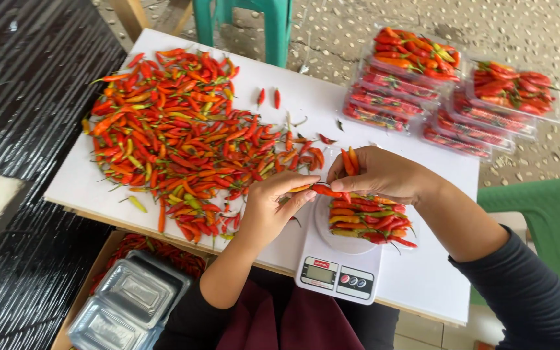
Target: The person picks up chili peppers from a pile on a table by hand, places them into a plastic container on a digital scale, and closes the container lid after weighing it.
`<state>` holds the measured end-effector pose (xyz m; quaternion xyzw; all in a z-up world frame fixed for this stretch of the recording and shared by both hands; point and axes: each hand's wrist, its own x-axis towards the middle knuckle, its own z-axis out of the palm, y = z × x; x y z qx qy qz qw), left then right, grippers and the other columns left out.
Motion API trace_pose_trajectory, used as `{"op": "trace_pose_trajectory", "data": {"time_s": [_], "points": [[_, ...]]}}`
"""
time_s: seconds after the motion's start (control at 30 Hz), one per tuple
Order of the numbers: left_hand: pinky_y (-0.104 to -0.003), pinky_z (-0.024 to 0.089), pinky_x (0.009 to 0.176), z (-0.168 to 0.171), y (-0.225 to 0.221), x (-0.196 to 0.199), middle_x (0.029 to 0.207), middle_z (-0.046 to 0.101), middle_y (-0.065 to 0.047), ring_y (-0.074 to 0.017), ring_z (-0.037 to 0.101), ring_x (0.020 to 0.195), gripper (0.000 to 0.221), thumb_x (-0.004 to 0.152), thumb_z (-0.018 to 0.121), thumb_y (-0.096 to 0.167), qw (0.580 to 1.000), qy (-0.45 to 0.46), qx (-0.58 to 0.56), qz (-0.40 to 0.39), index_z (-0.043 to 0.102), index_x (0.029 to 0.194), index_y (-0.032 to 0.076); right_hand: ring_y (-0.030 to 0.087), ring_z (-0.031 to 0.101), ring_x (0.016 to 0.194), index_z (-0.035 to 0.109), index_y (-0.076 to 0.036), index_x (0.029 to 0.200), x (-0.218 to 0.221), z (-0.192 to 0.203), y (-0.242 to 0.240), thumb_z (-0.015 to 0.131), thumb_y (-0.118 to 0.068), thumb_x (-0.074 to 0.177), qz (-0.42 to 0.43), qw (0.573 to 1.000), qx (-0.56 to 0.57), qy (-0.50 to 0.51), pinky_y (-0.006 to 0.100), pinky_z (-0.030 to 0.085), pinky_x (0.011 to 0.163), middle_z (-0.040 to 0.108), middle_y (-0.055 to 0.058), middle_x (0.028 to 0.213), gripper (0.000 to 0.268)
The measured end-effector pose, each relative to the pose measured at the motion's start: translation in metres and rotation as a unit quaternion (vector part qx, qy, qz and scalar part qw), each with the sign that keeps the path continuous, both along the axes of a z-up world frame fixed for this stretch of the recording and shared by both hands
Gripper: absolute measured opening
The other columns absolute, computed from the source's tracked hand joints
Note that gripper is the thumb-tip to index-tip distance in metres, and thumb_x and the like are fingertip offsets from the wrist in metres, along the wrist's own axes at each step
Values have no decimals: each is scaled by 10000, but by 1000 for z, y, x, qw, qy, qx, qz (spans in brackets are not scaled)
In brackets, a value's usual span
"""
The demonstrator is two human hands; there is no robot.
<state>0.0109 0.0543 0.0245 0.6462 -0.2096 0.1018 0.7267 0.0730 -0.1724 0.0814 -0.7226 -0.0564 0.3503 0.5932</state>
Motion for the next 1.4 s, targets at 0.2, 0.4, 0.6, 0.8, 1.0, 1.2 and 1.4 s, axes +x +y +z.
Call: {"op": "trace_pose_trajectory", "data": {"time_s": [0.2, 0.4, 0.6, 0.8, 1.0, 1.2, 1.4], "points": [[-317, 622, 713, 4, -20, -7, 937, 775, -117, -243, 778, 829, 169, 932, 724, 44, 995, -71, 74, -19, 783, 1091, 47, 174, 559, 519, 773, -55, 863, -36, 13, -52, 884, -205, 750, -22, 955, -267, -123, 301, 439, 533, 556, 59, 585, 219], [-324, 612, 746, -10, -29, -8, 942, 781, -105, -240, 771, 851, 154, 922, 739, 60, 993, -60, 96, -26, 789, 1068, 65, 226, 643, 566, 794, -79, 894, -67, -10, -93, 858, -171, 794, -90, 928, -335, -136, 319, 530, 616, 654, 105, 643, 150], [-370, 607, 755, -9, -42, -10, 938, 778, -134, -305, 774, 865, 156, 913, 737, 30, 991, -84, 99, -32, 782, 1063, 37, 278, 690, 676, 772, -64, 884, -65, -34, -102, 849, -156, 808, -128, 906, -319, -246, 356, 564, 629, 704, 134, 752, 142], [-370, 604, 766, -17, -47, -10, 937, 782, -128, -290, 773, 874, 157, 916, 735, 36, 991, -83, 97, -27, 789, 1063, 41, 302, 716, 786, 782, -45, 882, -67, -41, -102, 853, -147, 807, -148, 905, -282, -282, 384, 593, 691, 736, 131, 866, 146], [-373, 598, 778, -15, -46, -8, 924, 778, -120, -295, 770, 869, 146, 919, 741, 67, 990, -83, 109, -16, 796, 1053, 55, 237, 685, 733, 799, -92, 904, -88, -43, -115, 832, -88, 776, -156, 891, -265, -333, 337, 570, 667, 726, 79, 862, 133], [-375, 598, 786, -18, -48, -7, 922, 778, -121, -297, 769, 871, 143, 916, 746, 71, 991, -83, 108, -12, 797, 1048, 54, 187, 690, 699, 803, -102, 908, -113, -60, -123, 823, -36, 778, -164, 857, -290, -393, 263, 580, 612, 730, 42, 857, 147], [-394, 600, 778, -22, -51, -6, 944, 774, -129, -328, 760, 882, 163, 911, 739, 44, 985, -117, 124, -16, 786, 1067, 47, 261, 735, 748, 793, -25, 949, -120, -40, -112, 728, 134, 722, -122, 870, -301, -371, 302, 610, 640, 741, 123, 899, 285]]}}
